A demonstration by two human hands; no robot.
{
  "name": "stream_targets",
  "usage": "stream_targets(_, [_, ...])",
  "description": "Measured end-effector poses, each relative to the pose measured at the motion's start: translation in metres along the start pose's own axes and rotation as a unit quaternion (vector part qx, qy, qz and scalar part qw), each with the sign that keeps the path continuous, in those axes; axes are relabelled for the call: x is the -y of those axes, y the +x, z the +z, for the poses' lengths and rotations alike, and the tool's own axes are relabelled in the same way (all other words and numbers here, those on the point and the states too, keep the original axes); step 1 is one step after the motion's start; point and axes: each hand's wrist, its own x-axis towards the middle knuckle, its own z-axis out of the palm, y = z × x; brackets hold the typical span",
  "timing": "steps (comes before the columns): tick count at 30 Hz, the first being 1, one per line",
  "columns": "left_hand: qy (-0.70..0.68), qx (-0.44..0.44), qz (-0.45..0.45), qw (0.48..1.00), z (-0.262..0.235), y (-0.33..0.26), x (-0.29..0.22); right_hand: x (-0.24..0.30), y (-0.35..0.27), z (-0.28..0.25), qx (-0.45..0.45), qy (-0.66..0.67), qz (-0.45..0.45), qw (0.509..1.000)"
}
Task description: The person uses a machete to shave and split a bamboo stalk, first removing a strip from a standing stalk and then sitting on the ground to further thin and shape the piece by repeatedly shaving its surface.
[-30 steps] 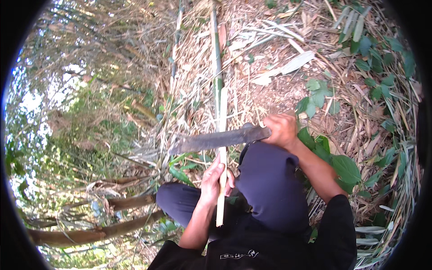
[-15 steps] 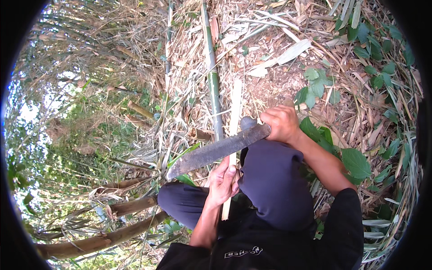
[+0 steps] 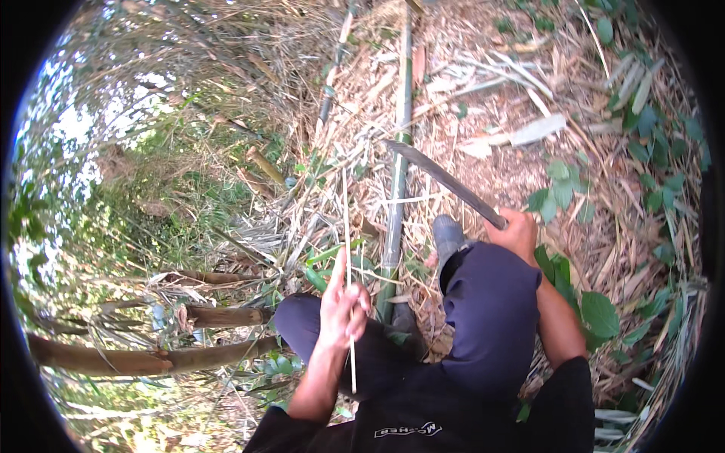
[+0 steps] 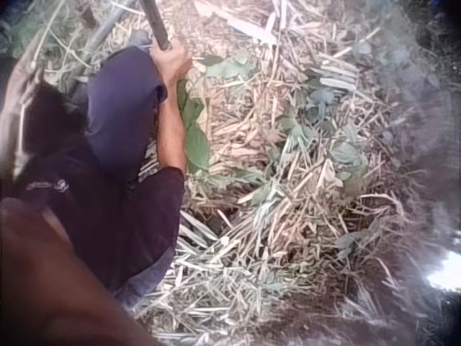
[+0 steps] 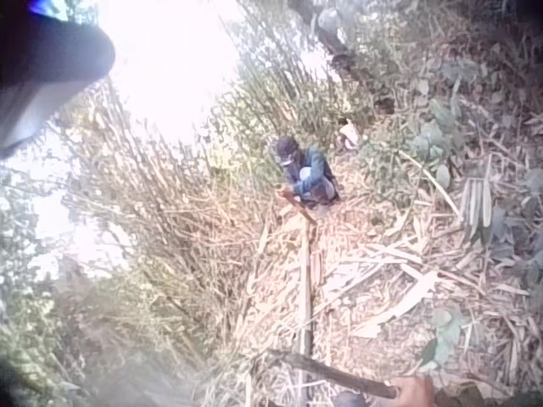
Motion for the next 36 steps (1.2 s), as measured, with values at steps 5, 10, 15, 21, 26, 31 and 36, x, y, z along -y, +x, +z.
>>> stream_targets(5, [-0.250,0.100,-0.046,0.962,0.004,0.077,-0.036,0.005,0.022,-0.012,-0.017,0.040,0.000,0.999])
stream_targets(10, [-0.317,0.135,-0.053,0.937,0.022,0.098,-0.036,0.016,0.066,-0.056,-0.013,0.149,-0.023,0.988])
stream_targets(15, [-0.235,0.144,-0.024,0.961,0.020,0.104,-0.004,0.071,0.088,-0.091,0.127,0.383,0.045,0.914])
stream_targets(21, [-0.124,0.075,-0.054,0.988,0.042,0.119,0.014,0.060,0.093,-0.064,-0.072,0.092,-0.163,0.980])
stream_targets(26, [-0.115,0.131,-0.107,0.979,0.063,0.120,0.031,0.017,0.039,-0.040,-0.130,0.003,-0.148,0.980])
stream_targets(31, [-0.162,0.108,-0.137,0.971,0.078,0.111,0.048,-0.006,0.008,-0.030,-0.153,-0.062,-0.204,0.965])
stream_targets(36, [-0.086,0.086,-0.097,0.988,0.099,0.100,0.055,-0.004,-0.005,-0.029,-0.128,-0.088,-0.240,0.958])
